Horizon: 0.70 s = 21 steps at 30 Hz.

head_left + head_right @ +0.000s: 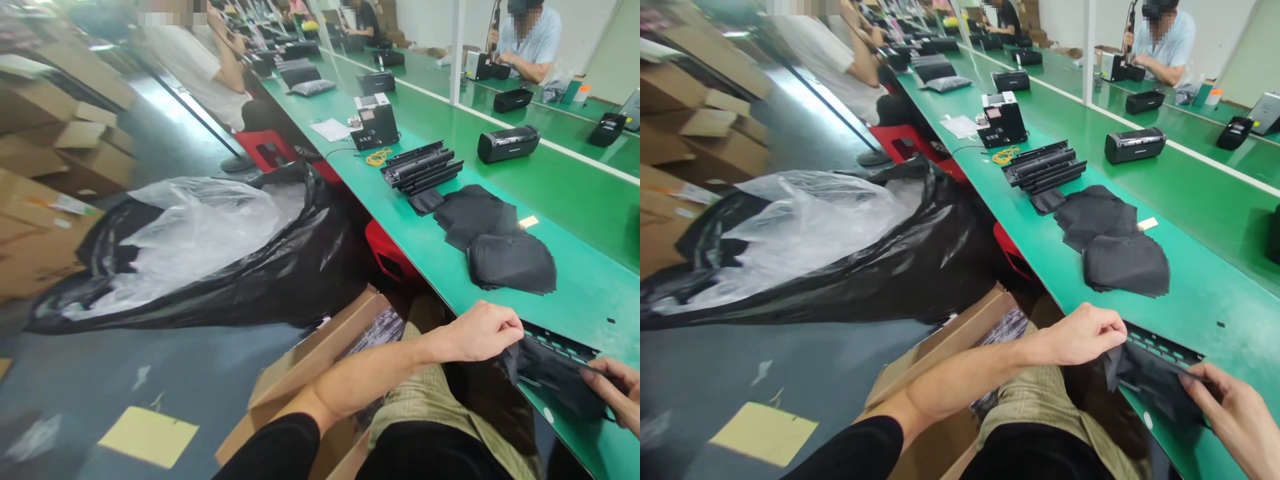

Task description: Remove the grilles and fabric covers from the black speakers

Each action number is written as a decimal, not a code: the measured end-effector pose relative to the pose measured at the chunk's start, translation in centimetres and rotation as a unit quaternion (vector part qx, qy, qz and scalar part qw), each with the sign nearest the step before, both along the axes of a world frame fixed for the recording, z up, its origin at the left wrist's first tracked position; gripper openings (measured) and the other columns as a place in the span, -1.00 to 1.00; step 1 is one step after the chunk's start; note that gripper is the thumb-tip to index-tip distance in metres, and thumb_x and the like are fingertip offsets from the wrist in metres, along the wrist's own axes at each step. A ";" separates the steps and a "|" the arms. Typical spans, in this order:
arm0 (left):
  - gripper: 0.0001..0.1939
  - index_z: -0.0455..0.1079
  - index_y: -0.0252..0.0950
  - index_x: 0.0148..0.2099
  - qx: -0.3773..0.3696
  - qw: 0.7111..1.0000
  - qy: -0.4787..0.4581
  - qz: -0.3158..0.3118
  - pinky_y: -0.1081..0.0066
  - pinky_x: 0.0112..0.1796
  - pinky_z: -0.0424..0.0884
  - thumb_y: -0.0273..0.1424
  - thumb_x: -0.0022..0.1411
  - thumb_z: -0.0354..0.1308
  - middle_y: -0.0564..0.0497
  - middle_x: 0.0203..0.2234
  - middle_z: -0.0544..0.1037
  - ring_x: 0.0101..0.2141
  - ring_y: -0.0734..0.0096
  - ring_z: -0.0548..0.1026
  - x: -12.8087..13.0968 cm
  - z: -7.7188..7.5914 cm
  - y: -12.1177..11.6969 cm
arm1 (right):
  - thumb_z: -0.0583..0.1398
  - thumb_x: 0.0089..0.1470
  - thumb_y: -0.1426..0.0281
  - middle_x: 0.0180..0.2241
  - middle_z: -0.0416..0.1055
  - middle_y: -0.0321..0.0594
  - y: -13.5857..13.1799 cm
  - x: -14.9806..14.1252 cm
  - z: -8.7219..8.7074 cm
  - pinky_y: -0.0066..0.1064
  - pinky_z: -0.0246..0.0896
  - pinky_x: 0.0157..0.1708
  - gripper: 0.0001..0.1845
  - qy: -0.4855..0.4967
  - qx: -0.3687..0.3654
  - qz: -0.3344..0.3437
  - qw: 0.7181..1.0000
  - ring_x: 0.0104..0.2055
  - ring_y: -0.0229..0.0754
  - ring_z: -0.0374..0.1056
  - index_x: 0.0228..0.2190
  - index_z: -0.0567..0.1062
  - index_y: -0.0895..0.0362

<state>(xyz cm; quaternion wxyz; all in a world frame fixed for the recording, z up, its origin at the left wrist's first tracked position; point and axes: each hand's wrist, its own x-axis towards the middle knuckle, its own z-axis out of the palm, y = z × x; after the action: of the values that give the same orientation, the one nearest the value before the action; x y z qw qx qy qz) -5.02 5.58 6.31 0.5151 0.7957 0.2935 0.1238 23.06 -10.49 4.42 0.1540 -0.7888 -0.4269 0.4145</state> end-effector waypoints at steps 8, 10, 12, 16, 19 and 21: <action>-0.52 0.48 -0.19 0.03 0.134 0.976 0.143 0.095 0.17 -0.04 0.49 0.11 0.40 0.21 -0.03 -0.17 0.67 -0.13 0.09 0.66 -0.2 -1.0 -0.5 | 0.20 -0.23 -0.52 -0.36 0.54 -0.24 -1.0 -0.1 -1.5 -0.11 0.33 -0.33 -0.15 -0.186 0.041 -0.068 0.979 -0.39 0.06 0.44 -0.27 0.50 -0.05; -0.26 0.40 -0.18 0.19 0.135 0.975 0.148 0.093 0.09 0.02 0.51 0.23 0.21 0.34 -0.07 0.02 0.62 -0.02 0.02 0.64 -0.5 -1.5 -0.3 | 0.21 -0.18 -0.51 -0.24 0.57 -0.20 -1.0 0.3 -1.7 -0.10 0.33 -0.32 -0.07 -0.207 0.085 -0.099 0.970 -0.33 0.06 0.47 -0.07 0.52 -0.04; -0.28 0.41 -0.18 0.22 0.161 0.970 0.166 0.075 0.09 0.02 0.53 0.20 0.24 0.34 -0.10 0.09 0.57 0.01 0.01 0.62 -0.5 -2.0 -0.1 | 0.21 -0.11 -0.45 -0.22 0.55 -0.20 -0.5 0.7 -1.8 -0.10 0.33 -0.31 -0.06 -0.195 0.102 -0.093 0.971 -0.34 0.04 0.45 0.04 0.55 -0.03; -0.70 0.53 -0.19 -0.05 0.202 0.964 0.161 0.057 0.22 -0.05 0.51 -0.11 0.53 0.11 -0.05 -0.10 0.58 -0.06 0.16 0.61 -0.5 -2.8 0.0 | 0.20 -0.20 -0.38 -0.25 0.55 -0.19 0.7 0.9 -1.4 -0.06 0.36 -0.28 -0.18 -0.166 0.086 -0.085 0.979 -0.37 0.03 0.41 -0.17 0.67 -0.04; -0.75 0.48 -0.21 -0.17 0.134 0.986 0.057 0.079 0.31 -0.08 0.50 -0.15 0.48 0.18 0.00 -0.19 0.56 -0.16 0.30 0.58 -0.6 -2.8 0.1 | 0.16 -0.22 -0.45 -0.30 0.57 -0.19 0.7 0.4 -0.3 -0.06 0.36 -0.25 -0.14 -0.134 0.064 -0.127 0.981 -0.40 0.02 0.39 -0.21 0.64 -0.02; -0.69 0.41 -0.22 -0.14 -0.018 0.996 -0.026 0.086 0.38 -0.25 0.50 -0.07 0.42 0.23 0.07 -0.26 0.53 -0.35 0.44 0.55 -0.9 -2.6 0.2 | 0.21 -0.26 -0.50 -0.35 0.56 -0.20 0.1 -0.2 0.3 -0.12 0.38 -0.27 -0.05 -0.045 0.052 -0.176 0.982 -0.36 0.04 0.42 -0.15 0.58 0.00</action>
<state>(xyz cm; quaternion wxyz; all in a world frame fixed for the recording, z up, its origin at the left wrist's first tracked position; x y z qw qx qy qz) -5.89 5.80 3.75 0.5244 0.7545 0.3497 0.1827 22.88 -10.37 4.71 0.2454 -0.8605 -0.3091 0.3223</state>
